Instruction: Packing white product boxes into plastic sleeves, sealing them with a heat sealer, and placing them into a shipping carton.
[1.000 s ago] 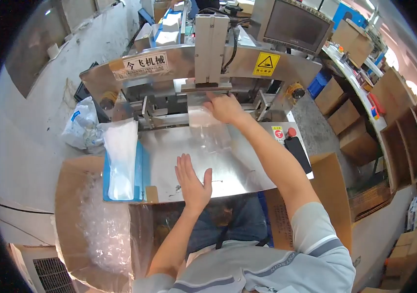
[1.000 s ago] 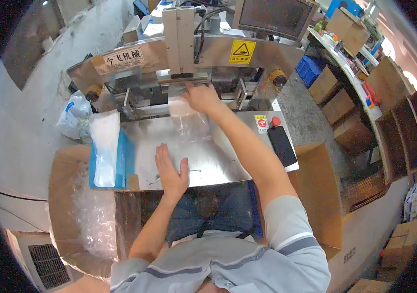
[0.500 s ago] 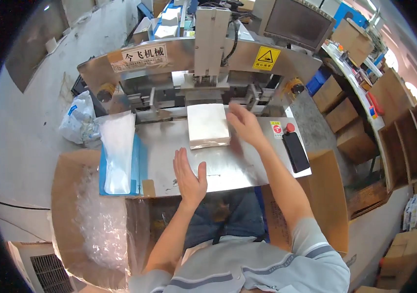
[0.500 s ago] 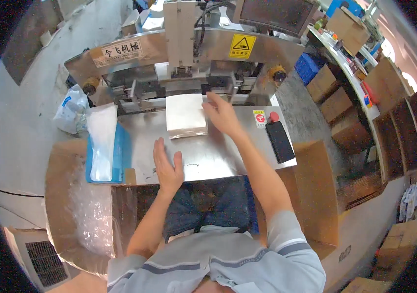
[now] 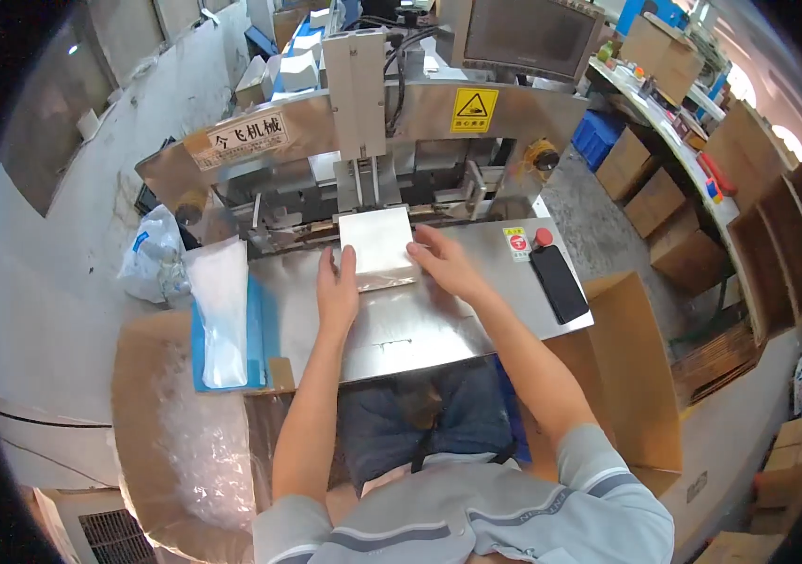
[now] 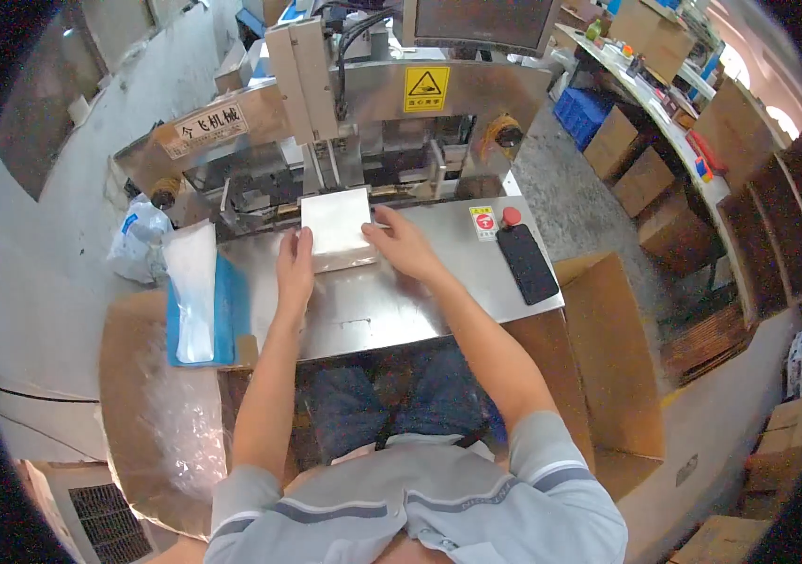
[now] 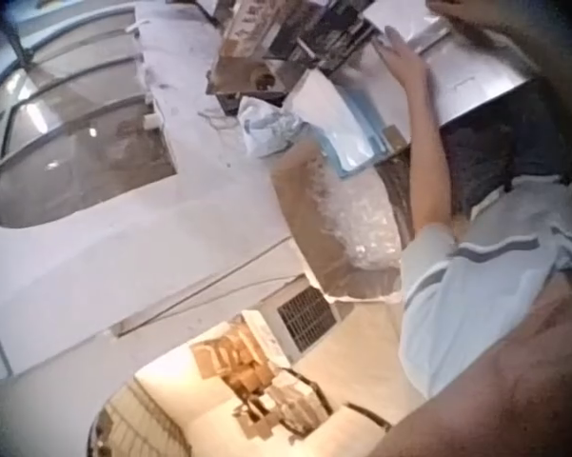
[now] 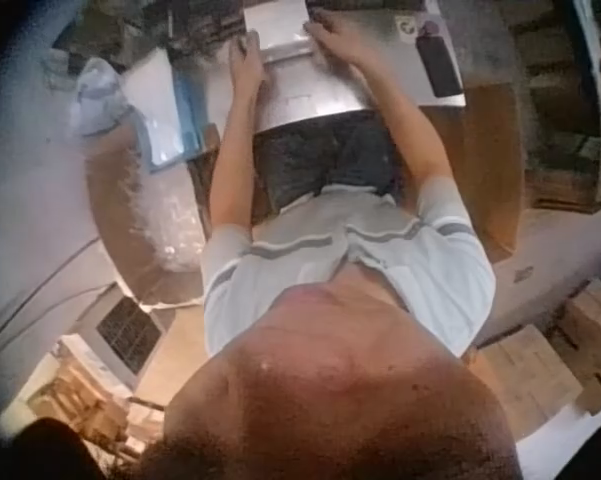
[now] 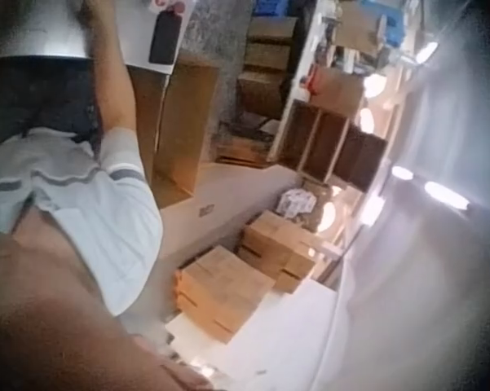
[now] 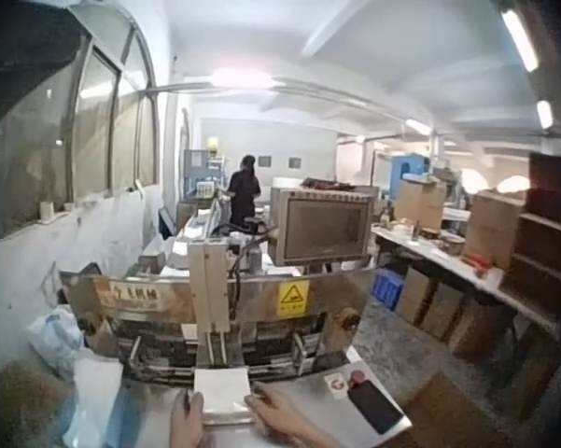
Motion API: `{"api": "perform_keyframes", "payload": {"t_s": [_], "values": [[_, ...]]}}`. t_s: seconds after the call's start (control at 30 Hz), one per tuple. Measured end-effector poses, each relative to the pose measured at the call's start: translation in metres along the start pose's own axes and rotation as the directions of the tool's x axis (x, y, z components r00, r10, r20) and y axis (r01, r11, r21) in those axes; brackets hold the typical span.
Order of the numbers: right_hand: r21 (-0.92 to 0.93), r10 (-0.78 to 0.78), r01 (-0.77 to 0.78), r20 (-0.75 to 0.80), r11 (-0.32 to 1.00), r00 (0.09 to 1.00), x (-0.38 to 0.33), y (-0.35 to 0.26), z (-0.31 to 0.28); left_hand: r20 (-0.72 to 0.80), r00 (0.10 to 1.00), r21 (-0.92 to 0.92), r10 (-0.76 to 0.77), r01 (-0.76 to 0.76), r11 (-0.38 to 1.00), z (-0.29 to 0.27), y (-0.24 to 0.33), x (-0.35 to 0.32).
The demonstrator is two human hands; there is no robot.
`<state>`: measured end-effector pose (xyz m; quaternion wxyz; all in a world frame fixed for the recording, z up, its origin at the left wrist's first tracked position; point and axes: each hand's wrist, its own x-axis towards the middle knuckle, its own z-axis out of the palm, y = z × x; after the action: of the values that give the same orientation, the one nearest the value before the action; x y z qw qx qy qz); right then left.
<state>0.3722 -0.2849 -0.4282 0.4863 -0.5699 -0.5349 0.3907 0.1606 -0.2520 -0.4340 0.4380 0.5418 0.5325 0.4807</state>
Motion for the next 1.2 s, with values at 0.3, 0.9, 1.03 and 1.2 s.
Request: {"api": "perform_keyframes", "payload": {"t_s": [0.3,0.9,1.03,1.2], "values": [[0.007,0.023,-0.023,0.059,1.0,0.998,-0.006,-0.018,0.015,0.042,0.99,-0.102,-0.132,0.136,0.986,0.002,0.018,0.009],[0.31,0.305,-0.28,-0.034,0.908,0.952,-0.092,0.008,-0.057,0.151,0.939,0.207,0.31,-0.336,0.919,0.021,0.044,-0.046],[0.495,0.27,-0.196,-0.081,0.846,0.959,-0.111,-0.005,-0.08,0.44,0.898,0.776,-0.009,-0.376,0.506,0.009,0.01,0.043],[0.555,0.247,-0.116,-0.167,0.824,0.954,-0.132,-0.008,-0.101,0.359,0.925,0.624,-0.124,-0.14,0.769,-0.027,-0.033,0.112]]}}
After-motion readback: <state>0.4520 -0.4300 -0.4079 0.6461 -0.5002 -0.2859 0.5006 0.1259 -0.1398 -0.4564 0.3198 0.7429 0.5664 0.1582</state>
